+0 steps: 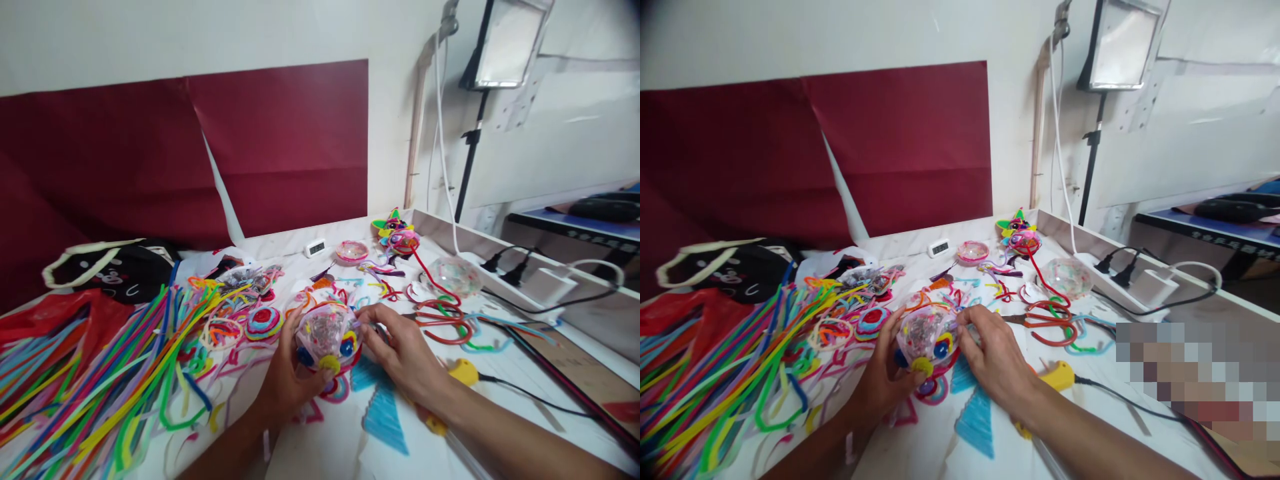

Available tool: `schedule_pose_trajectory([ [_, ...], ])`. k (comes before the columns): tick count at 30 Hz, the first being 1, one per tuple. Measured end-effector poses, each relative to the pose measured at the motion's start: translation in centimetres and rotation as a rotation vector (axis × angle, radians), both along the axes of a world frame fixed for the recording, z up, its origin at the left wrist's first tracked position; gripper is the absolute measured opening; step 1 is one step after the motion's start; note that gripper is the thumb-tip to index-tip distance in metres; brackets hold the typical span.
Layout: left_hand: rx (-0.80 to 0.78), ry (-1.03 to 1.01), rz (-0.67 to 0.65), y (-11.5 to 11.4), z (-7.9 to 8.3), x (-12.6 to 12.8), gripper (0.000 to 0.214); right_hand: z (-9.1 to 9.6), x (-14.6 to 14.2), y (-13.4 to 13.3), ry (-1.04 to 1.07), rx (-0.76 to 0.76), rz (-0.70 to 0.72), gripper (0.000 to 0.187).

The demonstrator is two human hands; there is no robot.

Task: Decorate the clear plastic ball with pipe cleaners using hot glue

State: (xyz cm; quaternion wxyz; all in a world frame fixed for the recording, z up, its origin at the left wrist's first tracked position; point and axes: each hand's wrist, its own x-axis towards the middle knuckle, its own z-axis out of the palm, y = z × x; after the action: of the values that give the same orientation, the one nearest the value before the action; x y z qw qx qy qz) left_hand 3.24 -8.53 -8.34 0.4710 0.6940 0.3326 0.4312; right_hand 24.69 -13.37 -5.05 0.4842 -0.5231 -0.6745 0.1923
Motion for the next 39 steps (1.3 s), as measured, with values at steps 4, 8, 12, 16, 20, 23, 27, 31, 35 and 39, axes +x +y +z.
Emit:
schedule_pose_trajectory([
  [4,-0.004,0.034,-0.009,-0.05,0.0,-0.01,0.099,-0.18,0.0,0.0,-0.007,0.0,0.006,0.01],
  [8,0.02,0.064,-0.004,-0.2,-0.02,-0.19,0.101,-0.11,-0.01,0.02,-0.006,0.009,0.018,0.009],
  [12,0.022,0.07,-0.021,-0.25,-0.26,-0.43,0.101,-0.05,-0.06,0.07,-0.004,0.016,0.025,0.009],
  [16,0.016,0.067,-0.013,-0.29,-0.26,-0.43,0.098,-0.11,-0.13,0.09,-0.008,0.03,0.029,0.009],
  [20,0.002,0.069,0.008,-0.4,0.09,-0.14,0.096,-0.24,-0.14,0.12,-0.018,0.043,0.027,0.009],
  [23,-0.025,0.059,0.017,-0.48,0.36,0.09,0.097,-0.43,-0.11,0.15,-0.023,0.046,0.021,0.009],
  [27,-0.044,0.029,0.001,-0.55,0.43,0.22,0.096,-0.58,-0.12,0.15,-0.031,0.048,0.018,0.009],
  [31,-0.047,0.022,0.021,-0.61,0.42,0.28,0.095,-0.47,-0.27,0.09,-0.042,0.047,0.015,0.009],
  [35,-0.038,0.041,0.037,-0.65,0.49,0.27,0.095,-0.29,-0.38,0.01,-0.049,0.056,0.016,0.01],
  [39,-0.034,0.042,0.022,-0.65,0.23,0.14,0.096,-0.11,-0.24,-0.12,-0.049,0.047,0.015,0.01],
])
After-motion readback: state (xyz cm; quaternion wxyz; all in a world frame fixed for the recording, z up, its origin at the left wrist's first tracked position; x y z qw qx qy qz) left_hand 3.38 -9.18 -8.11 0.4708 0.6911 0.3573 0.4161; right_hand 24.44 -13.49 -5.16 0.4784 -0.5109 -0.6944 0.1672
